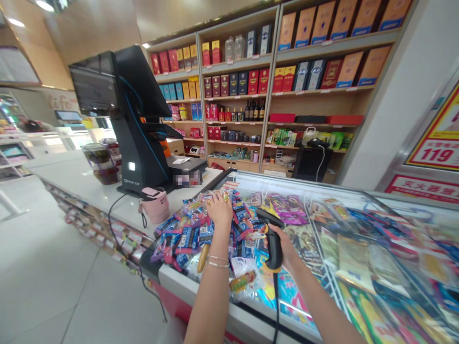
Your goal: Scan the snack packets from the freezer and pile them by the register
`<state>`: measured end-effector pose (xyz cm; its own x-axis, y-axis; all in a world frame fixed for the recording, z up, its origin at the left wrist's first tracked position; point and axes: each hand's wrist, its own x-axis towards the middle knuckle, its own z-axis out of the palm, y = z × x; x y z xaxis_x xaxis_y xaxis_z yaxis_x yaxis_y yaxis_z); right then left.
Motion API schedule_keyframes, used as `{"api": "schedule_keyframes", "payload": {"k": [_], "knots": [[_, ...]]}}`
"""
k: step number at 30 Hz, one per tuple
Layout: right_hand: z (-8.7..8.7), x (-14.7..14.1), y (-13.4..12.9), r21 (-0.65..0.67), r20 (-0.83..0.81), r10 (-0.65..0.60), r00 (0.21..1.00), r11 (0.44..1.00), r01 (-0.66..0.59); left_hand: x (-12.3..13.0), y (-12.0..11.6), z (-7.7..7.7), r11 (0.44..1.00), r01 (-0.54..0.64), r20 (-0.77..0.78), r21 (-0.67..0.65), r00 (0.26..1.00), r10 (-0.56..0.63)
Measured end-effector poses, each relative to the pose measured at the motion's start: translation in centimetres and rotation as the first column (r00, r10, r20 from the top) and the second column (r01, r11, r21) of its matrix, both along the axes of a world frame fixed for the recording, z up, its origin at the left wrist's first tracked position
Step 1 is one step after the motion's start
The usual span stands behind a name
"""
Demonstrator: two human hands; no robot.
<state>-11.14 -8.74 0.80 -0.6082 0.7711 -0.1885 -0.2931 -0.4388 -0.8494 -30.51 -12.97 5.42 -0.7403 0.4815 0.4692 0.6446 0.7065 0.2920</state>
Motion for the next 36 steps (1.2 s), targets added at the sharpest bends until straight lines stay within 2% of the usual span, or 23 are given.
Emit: {"api": "schedule_keyframes", "payload": {"k": [8,16,25,30,36], "knots": [[0.2,-0.2,-0.4,-0.014,-0.049,-0.06,0.997,0.998,0.06,-0.1,-0.1,-0.1,0.999,0.001,-0.011,-0.038,1.0,-0.002],[-0.5,0.0,-0.3,-0.039,-0.01,-0.075,0.997,0.996,0.074,0.3,0.1,-0.5,0.999,-0.025,-0.033,-0.034,0.999,0.023],[0.9,0.2,-0.3,-0.084,-0.111,-0.082,0.991,0.994,0.073,0.5,0.2,-0.8,0.998,-0.027,-0.034,-0.054,0.999,0.025],[0.7,0.5,-0.4,-0.08,-0.094,-0.094,0.991,0.993,0.086,0.1,0.4,-1.1,0.999,-0.026,-0.035,-0.029,0.999,0.025],[0.6,0.6,-0.2,-0.045,-0.097,-0.061,0.993,0.997,0.057,0.0,0.1,-0.7,1.0,-0.007,0.012,-0.025,1.0,0.007]]}}
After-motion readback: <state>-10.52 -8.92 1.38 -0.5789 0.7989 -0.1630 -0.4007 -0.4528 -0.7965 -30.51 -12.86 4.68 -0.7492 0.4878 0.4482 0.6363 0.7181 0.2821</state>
